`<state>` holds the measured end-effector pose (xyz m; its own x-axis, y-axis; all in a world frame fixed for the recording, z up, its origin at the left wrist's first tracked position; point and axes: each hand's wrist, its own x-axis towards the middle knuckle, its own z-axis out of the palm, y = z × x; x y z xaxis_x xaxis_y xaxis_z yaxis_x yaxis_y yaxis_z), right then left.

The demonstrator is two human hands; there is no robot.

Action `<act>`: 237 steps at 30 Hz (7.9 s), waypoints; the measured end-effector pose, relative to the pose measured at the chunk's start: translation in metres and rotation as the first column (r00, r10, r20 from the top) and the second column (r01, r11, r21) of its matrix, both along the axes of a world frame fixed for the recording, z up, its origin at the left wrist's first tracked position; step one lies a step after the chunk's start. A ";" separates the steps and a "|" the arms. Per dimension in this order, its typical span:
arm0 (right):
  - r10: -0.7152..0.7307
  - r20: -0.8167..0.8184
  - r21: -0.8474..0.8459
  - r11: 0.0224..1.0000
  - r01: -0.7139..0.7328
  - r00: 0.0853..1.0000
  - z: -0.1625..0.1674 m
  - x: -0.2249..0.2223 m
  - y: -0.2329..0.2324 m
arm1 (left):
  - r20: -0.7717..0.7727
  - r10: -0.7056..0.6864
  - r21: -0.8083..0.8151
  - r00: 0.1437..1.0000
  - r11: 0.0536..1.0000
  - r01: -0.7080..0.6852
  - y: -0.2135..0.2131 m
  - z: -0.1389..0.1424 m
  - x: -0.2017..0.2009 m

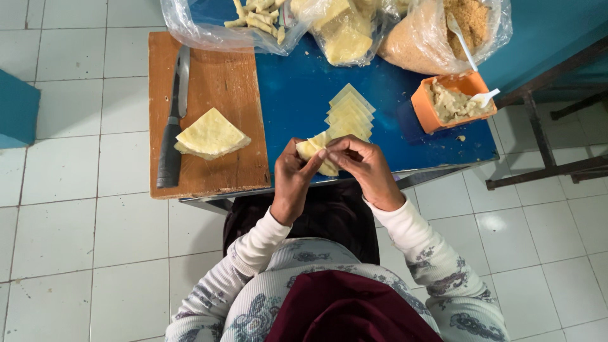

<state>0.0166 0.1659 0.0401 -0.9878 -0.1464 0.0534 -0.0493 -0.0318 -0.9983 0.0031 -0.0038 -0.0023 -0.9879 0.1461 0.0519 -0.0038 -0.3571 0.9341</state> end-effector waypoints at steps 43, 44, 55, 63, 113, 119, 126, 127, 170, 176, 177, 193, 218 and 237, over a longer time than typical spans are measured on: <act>0.173 -0.705 0.642 0.566 0.517 0.687 -0.010 0.047 -0.006 | -0.238 0.504 0.096 0.831 0.863 -0.496 -0.119 0.062 -0.012; 0.174 -0.703 0.642 0.572 0.510 0.689 -0.010 0.047 -0.007 | -0.246 0.500 0.093 0.830 0.865 -0.494 -0.119 0.061 -0.013; -0.104 -0.585 0.636 0.556 0.535 0.804 -0.007 0.017 0.014 | -0.315 0.453 -0.121 0.834 0.853 -0.508 -0.125 0.052 -0.025; -0.117 -0.568 0.650 0.544 0.531 0.815 -0.016 -0.003 0.013 | -0.339 0.440 -0.159 0.832 0.845 -0.511 -0.128 0.052 -0.020; -0.354 -0.642 0.695 0.108 0.711 0.680 -0.012 -0.022 0.154 | -0.798 -0.084 -0.524 0.597 0.588 -0.616 -0.047 0.030 0.030; -0.405 -0.633 0.662 0.158 0.732 0.660 -0.011 -0.026 0.154 | -0.760 -0.129 -0.571 0.636 0.601 -0.560 -0.040 0.019 0.033; -0.113 -0.692 0.643 0.354 0.679 0.713 -0.002 0.011 0.082 | -0.696 -0.322 -0.700 0.641 0.503 -0.507 -0.031 0.007 0.034; -0.068 -0.670 0.669 0.376 0.641 0.739 -0.004 0.018 0.066 | -0.691 -0.342 -0.709 0.636 0.489 -0.508 -0.029 0.006 0.035; 0.508 -0.431 0.699 -0.335 0.632 0.746 -0.020 0.010 0.049 | -0.554 -0.492 -0.826 0.672 0.427 -0.368 -0.003 0.009 0.002; 0.536 -0.407 0.650 -0.399 0.647 0.740 -0.016 0.005 0.049 | -0.594 -0.501 -0.800 0.630 0.455 -0.392 -0.008 0.007 -0.002; 0.541 -0.406 0.640 -0.406 0.652 0.736 -0.015 0.003 0.049 | -0.595 -0.509 -0.800 0.622 0.452 -0.395 -0.008 0.008 -0.003; 0.270 -0.515 0.857 0.124 0.501 0.814 -0.013 -0.019 0.053 | -0.602 -0.393 -0.775 0.695 0.496 -0.391 0.003 0.013 -0.016; -0.067 -0.660 0.751 -0.030 0.660 0.748 0.022 -0.011 0.138 | -0.669 -0.365 -0.730 0.647 0.484 -0.482 0.013 0.004 -0.031; -0.042 -0.701 0.663 0.329 0.672 0.712 0.001 -0.017 0.083 | -0.671 -0.347 -0.716 0.655 0.536 -0.449 0.010 0.002 -0.034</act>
